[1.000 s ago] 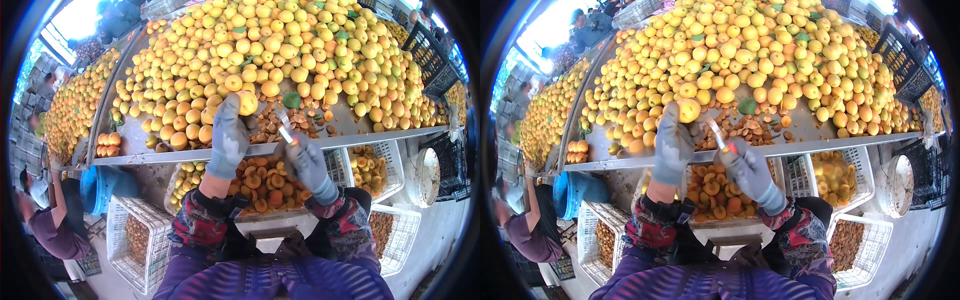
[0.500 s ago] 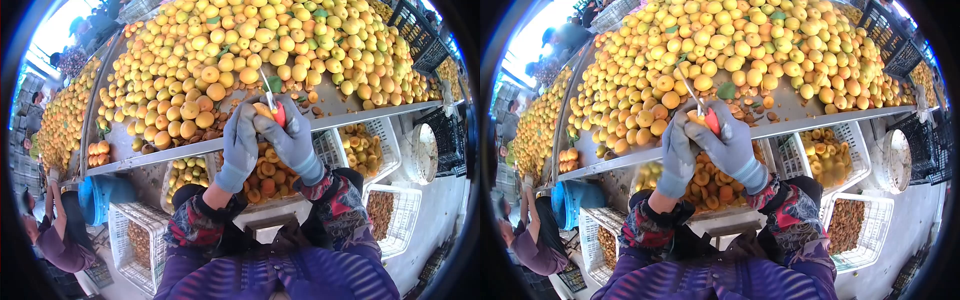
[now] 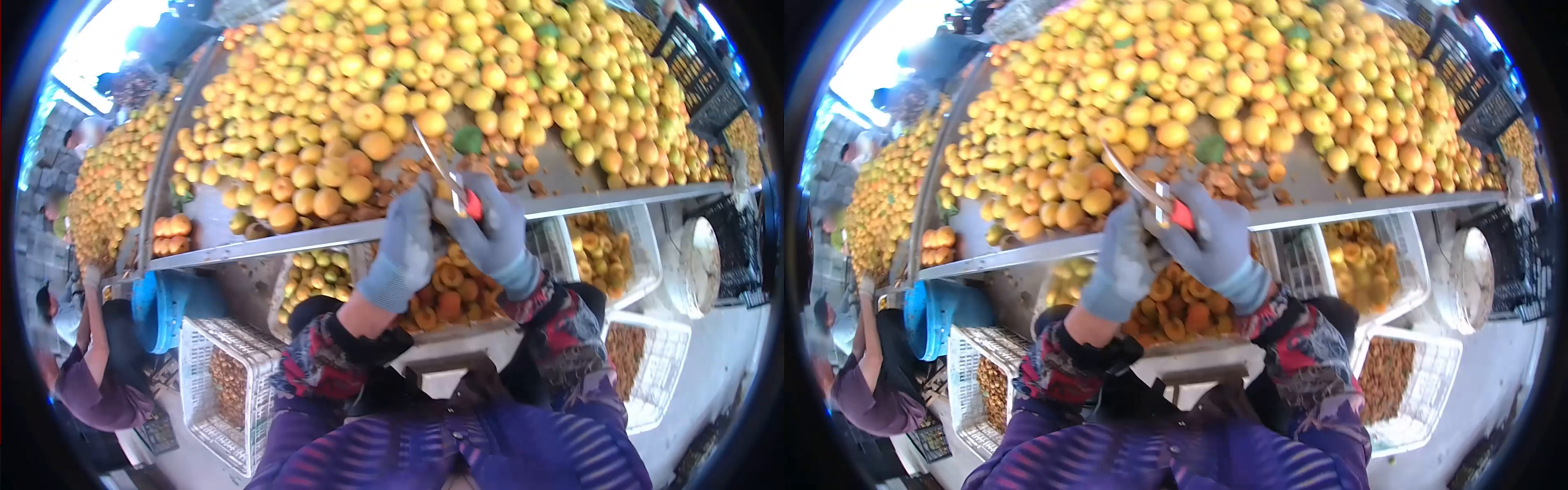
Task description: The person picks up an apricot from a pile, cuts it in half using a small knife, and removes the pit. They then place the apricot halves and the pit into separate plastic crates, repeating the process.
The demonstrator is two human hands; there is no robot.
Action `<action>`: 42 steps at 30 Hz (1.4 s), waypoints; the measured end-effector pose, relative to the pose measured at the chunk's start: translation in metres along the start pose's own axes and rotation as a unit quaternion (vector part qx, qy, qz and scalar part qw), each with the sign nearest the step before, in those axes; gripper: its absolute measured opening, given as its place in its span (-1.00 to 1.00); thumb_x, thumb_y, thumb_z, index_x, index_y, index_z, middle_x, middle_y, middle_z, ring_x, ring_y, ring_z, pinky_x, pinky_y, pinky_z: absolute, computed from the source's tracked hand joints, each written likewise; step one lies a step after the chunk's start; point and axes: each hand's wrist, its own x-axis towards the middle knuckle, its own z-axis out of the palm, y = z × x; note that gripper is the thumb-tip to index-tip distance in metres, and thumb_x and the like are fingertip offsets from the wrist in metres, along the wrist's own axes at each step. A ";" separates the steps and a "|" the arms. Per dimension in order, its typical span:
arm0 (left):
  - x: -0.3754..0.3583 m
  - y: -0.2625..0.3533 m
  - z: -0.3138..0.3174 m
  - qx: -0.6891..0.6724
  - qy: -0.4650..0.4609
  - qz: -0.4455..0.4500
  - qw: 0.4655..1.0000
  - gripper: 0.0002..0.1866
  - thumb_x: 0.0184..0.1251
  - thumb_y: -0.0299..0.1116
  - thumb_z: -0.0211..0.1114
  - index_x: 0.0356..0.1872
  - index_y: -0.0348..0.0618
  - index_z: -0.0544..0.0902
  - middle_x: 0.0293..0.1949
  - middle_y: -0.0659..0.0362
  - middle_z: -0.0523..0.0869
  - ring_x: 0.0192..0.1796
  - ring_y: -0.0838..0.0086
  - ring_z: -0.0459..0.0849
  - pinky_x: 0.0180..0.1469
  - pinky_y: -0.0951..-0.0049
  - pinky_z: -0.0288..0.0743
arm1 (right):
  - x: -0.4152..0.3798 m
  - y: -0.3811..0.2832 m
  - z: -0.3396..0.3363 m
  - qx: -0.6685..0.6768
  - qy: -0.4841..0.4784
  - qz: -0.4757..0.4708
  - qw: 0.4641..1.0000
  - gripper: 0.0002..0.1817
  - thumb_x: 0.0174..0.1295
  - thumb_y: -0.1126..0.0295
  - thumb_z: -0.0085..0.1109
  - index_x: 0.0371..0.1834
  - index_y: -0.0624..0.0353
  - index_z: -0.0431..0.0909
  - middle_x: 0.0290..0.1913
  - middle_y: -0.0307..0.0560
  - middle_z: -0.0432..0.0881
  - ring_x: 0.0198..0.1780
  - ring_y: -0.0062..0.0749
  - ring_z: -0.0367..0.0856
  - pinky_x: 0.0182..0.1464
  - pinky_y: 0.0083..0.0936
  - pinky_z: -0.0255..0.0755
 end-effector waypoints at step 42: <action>-0.002 -0.002 0.013 0.133 -0.014 0.192 0.972 -0.79 0.46 -0.25 0.06 -0.16 -0.17 0.51 -0.43 0.38 0.46 -0.46 0.79 0.34 -0.50 0.75 0.22 | -0.014 -0.007 -0.002 0.494 0.036 0.325 0.806 -0.74 0.25 0.19 0.18 -0.27 0.18 0.50 -0.65 -0.22 0.52 -0.78 -0.63 0.32 -0.74 -0.71 0.18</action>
